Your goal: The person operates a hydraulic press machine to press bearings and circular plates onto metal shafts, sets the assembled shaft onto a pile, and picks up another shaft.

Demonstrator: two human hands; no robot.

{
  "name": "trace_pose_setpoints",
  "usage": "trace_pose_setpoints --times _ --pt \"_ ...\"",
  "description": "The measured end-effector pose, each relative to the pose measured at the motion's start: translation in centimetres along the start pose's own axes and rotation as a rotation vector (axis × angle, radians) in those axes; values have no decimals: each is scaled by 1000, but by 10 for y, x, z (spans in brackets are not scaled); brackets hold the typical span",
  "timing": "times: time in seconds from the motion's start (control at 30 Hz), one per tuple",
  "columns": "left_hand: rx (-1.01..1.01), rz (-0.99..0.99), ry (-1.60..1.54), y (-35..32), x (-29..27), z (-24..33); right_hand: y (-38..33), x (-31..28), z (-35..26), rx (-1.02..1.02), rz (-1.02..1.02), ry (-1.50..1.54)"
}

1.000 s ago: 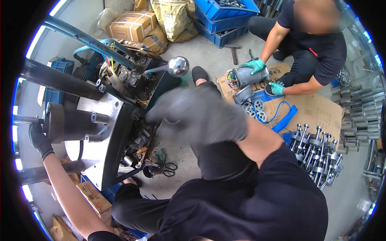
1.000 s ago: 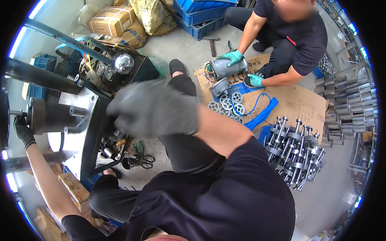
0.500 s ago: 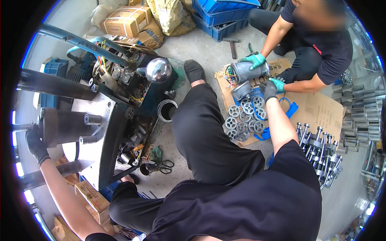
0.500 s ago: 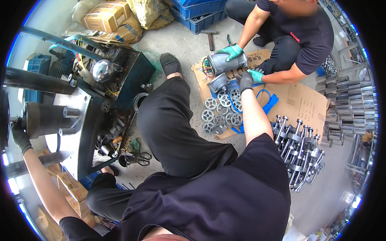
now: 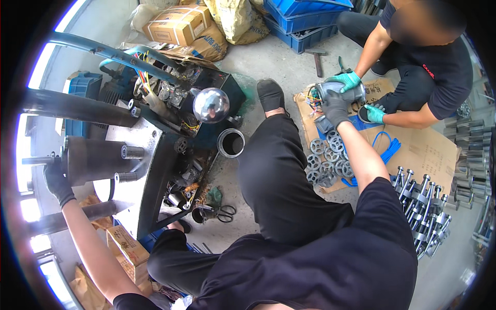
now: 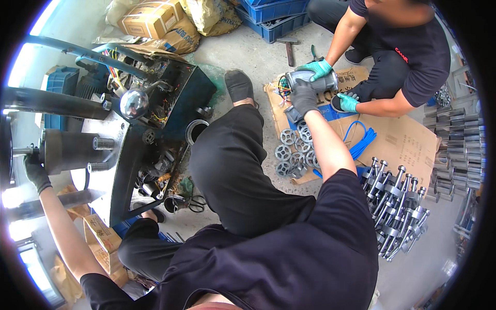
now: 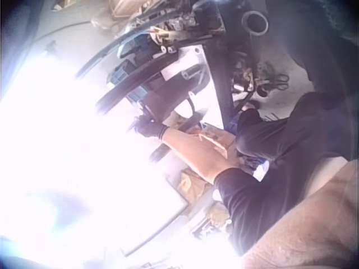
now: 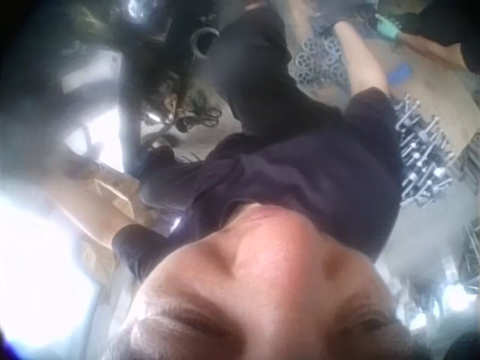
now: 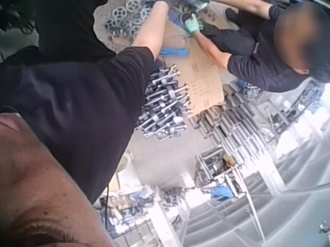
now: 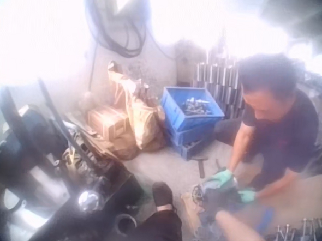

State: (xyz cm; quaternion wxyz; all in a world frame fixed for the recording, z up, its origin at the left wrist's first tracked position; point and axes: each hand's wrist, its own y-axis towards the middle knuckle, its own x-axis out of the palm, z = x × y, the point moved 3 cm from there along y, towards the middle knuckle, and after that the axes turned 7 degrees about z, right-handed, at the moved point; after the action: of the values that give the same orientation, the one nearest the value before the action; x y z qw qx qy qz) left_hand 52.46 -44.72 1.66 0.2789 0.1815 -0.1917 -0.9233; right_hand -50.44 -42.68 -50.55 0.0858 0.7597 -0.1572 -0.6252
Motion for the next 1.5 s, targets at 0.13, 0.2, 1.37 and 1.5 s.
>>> trace_pose_setpoints --times 0.13,0.2,1.37,1.5 --pt "-60 81 -46 -17 -2 16 24 -23 -62 -149 -190 -111" --pt "-60 110 -48 -26 12 8 30 -21 -67 -196 -392 -393" --pt "-172 111 -97 -18 16 6 -15 -20 111 578 -303 -38" --pt "-157 62 -151 -8 -18 2 -11 -25 97 540 -300 -49"
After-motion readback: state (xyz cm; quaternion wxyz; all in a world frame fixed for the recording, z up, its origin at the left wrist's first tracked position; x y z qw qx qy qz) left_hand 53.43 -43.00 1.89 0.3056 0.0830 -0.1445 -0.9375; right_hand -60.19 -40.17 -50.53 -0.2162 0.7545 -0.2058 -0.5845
